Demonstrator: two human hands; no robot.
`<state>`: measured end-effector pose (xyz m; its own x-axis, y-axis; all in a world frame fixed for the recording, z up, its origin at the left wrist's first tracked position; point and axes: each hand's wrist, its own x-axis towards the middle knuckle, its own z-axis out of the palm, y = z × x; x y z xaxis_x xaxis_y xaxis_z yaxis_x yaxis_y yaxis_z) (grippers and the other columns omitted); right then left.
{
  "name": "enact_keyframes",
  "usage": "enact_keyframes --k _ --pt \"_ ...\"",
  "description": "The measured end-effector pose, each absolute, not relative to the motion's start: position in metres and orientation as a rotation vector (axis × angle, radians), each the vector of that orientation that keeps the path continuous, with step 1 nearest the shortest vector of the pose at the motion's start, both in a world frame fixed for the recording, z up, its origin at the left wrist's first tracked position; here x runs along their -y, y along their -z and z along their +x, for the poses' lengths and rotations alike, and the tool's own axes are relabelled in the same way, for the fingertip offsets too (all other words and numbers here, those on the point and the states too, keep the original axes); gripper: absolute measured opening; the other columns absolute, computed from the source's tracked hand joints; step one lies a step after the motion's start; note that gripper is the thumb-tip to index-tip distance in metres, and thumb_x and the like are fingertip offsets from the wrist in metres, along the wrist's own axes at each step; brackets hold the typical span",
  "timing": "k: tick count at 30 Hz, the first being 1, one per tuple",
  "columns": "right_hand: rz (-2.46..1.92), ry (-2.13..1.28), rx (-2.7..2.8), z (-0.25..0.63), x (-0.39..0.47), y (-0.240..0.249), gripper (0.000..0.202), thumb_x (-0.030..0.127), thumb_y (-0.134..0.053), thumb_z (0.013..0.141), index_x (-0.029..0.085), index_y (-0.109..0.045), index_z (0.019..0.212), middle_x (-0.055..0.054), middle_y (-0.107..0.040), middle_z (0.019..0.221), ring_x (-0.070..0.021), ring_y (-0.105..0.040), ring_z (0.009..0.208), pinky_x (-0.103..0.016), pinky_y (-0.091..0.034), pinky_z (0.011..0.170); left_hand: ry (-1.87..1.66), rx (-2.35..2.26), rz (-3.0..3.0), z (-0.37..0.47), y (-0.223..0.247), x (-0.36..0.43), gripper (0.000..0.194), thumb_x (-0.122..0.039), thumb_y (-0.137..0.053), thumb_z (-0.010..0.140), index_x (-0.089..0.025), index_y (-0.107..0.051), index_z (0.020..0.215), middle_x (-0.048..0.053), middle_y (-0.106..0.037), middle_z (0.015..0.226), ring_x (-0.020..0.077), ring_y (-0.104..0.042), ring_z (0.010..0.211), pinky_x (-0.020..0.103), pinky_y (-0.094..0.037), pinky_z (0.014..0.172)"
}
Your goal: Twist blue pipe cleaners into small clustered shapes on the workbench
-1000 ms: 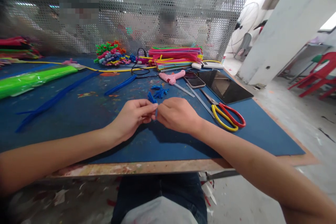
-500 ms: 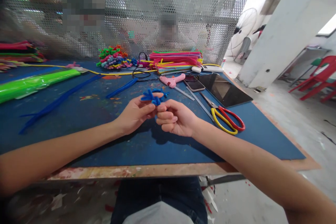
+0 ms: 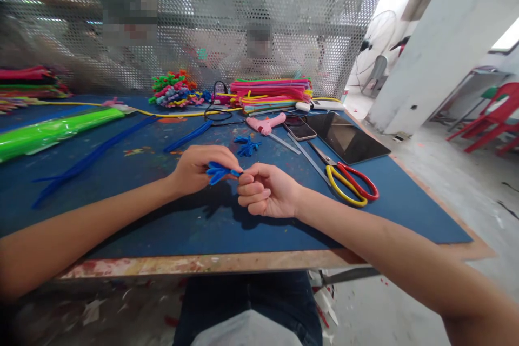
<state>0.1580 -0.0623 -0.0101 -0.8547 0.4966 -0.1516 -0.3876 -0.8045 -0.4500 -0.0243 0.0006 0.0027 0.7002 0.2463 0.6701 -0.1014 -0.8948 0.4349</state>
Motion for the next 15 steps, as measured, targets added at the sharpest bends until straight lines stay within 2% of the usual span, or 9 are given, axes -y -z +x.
enact_keyframes --k 4,10,13,15 --pt "-0.379 -2.556 0.634 0.158 0.064 0.009 0.024 0.018 -0.033 0.084 0.015 -0.042 0.062 0.008 -0.022 0.049 -0.0046 -0.019 0.039 -0.013 -0.022 0.037 -1.155 -0.312 2.538 -0.025 0.0 0.002 0.014 -0.031 -0.062 0.079 -0.018 -0.066 0.079 0.004 -0.069 0.077 0.0128 -0.062 0.071 0.022 -0.046 0.068" --pt "-0.506 -2.3 0.841 0.155 0.066 0.009 0.024 0.018 -0.038 0.08 0.015 -0.048 0.058 0.008 -0.022 0.044 -0.0058 -0.014 0.041 -0.015 -0.02 0.037 -1.113 -0.752 2.336 -0.017 0.002 0.017 0.031 -0.044 -0.058 0.078 -0.015 -0.062 0.069 0.001 -0.063 0.065 0.0117 -0.055 0.06 0.022 -0.041 0.058" --pt "-0.71 -1.978 1.06 0.153 0.065 0.011 0.021 0.018 -0.041 0.074 0.016 -0.047 0.054 0.008 -0.021 0.04 -0.006 -0.012 0.039 -0.017 -0.017 0.037 -1.019 -0.825 2.083 -0.011 0.002 0.024 0.029 -0.041 -0.059 0.077 -0.014 -0.059 0.067 0.0 -0.062 0.061 0.011 -0.055 0.057 0.021 -0.041 0.055" --pt "-0.914 -1.589 1.351 0.155 0.063 0.012 0.019 0.018 -0.044 0.071 0.016 -0.048 0.052 0.007 -0.026 0.039 -0.0056 -0.017 0.039 -0.02 -0.017 0.039 -0.951 -0.872 1.98 -0.007 0.003 0.028 0.027 -0.037 -0.061 0.076 -0.014 -0.057 0.063 -0.001 -0.06 0.056 0.0099 -0.053 0.053 0.02 -0.04 0.053"
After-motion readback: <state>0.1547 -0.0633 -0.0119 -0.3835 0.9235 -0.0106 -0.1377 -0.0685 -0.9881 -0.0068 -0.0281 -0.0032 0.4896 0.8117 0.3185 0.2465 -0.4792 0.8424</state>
